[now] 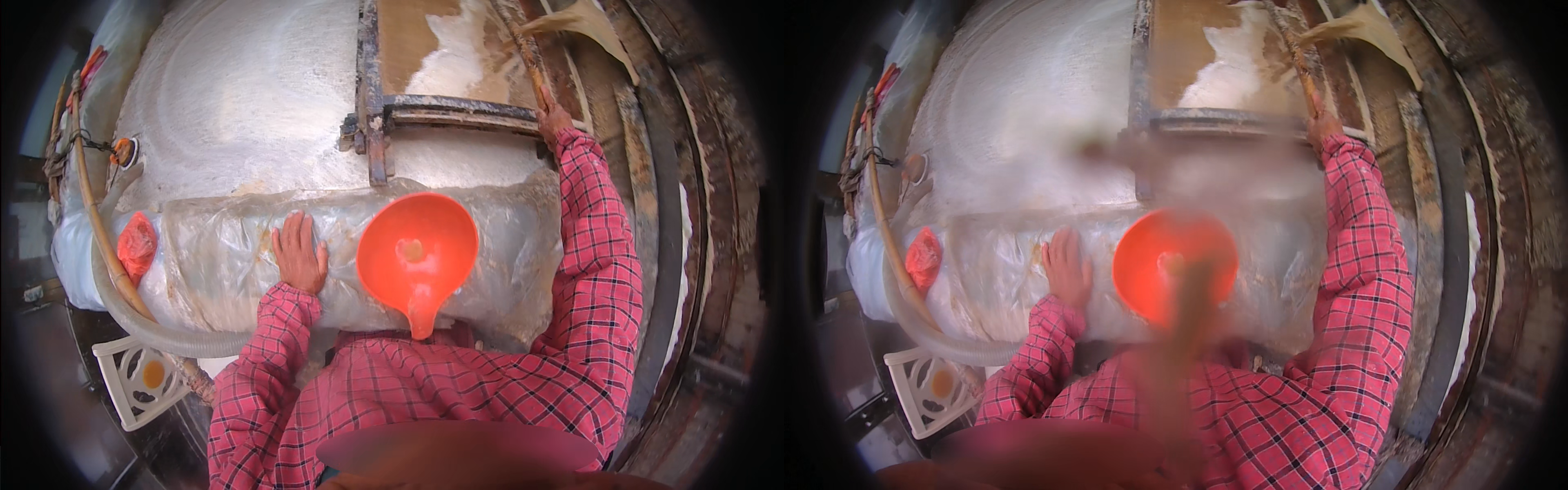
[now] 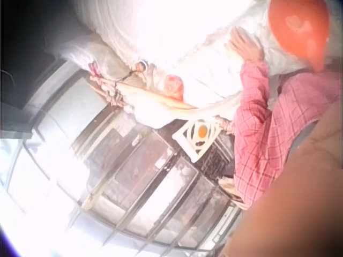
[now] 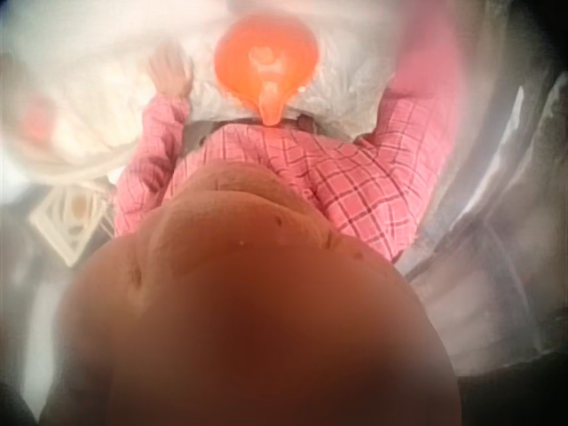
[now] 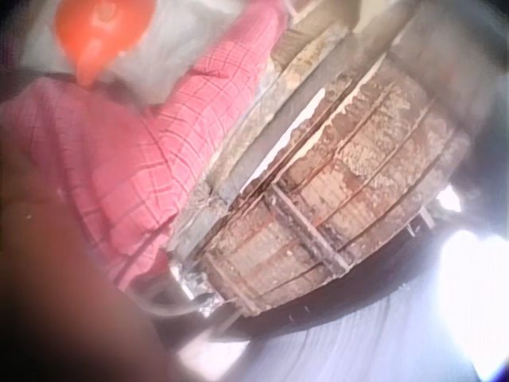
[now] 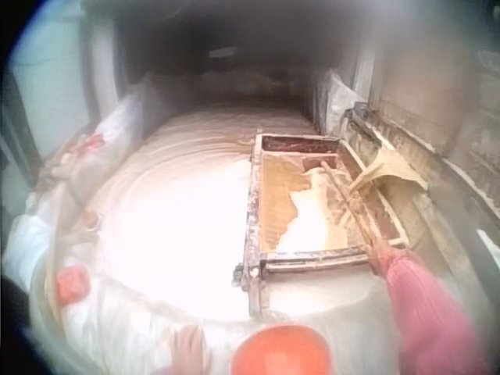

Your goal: The person scoops white powder from a large container using an orange scoop and pours it into a plastic bag. They repeat this scooping and pouring action multiple times throughout the clip.

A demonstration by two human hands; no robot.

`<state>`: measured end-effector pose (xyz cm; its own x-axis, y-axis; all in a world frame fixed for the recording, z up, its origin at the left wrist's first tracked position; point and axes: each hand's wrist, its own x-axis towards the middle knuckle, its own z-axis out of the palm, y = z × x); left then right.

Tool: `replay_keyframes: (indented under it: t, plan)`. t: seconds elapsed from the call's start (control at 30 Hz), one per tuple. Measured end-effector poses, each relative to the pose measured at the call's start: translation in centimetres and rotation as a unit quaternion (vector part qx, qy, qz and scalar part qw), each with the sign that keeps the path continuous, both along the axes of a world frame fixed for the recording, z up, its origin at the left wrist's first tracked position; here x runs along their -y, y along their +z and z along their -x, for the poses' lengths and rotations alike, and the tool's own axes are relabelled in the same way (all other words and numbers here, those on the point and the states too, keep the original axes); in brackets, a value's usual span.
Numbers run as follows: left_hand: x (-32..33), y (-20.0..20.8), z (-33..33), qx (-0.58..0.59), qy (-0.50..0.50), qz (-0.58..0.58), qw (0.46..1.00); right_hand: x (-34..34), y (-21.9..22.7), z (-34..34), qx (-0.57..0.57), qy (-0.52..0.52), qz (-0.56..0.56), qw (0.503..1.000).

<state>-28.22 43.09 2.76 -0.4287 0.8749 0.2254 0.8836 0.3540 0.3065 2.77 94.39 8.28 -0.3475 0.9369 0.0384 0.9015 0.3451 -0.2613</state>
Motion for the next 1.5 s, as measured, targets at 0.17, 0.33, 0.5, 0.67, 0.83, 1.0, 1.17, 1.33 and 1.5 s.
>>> replay_keyframes:
  t: [0.17, 0.33, 0.5, 0.67, 0.83, 1.0, 1.17, 1.33, 1.5]
  plan:
    - [3.8, -1.0, -0.5, -0.004, 0.002, -0.036, 0.999, 15.4, 3.7, -6.4, 0.0, -0.007, 0.05, 0.999]
    - [6.7, -1.9, -0.1, -0.007, 0.002, -0.064, 0.998, 30.2, 9.2, -9.2, 0.009, -0.05, 0.149, 0.988]
    - [8.0, -2.4, 0.3, -0.019, 0.0, -0.093, 0.995, 41.0, 16.7, -10.0, 0.065, -0.078, 0.209, 0.973]
    - [9.3, -2.6, 1.4, -0.02, 0.015, -0.073, 0.997, 47.2, 22.7, -9.5, -0.026, -0.153, 0.338, 0.928]
    - [7.7, -2.3, 1.2, -0.005, 0.002, -0.061, 0.998, 45.3, 21.0, -9.9, -0.109, -0.136, 0.322, 0.931]
    - [4.9, -0.9, 0.7, -0.003, 0.002, -0.055, 0.998, 26.1, 13.8, -4.3, -0.108, -0.048, 0.162, 0.98]
    - [3.7, 0.1, 0.0, 0.011, -0.009, -0.041, 0.999, 7.8, 6.0, 6.7, -0.085, 0.05, 0.094, 0.991]
    - [3.1, -0.6, 1.4, 0.001, -0.011, -0.054, 0.998, 7.9, 0.8, 7.9, -0.135, 0.052, 0.177, 0.973]
    - [4.7, -1.4, 1.6, -0.021, -0.012, -0.065, 0.998, 22.2, 4.9, -1.6, -0.115, 0.053, 0.194, 0.973]
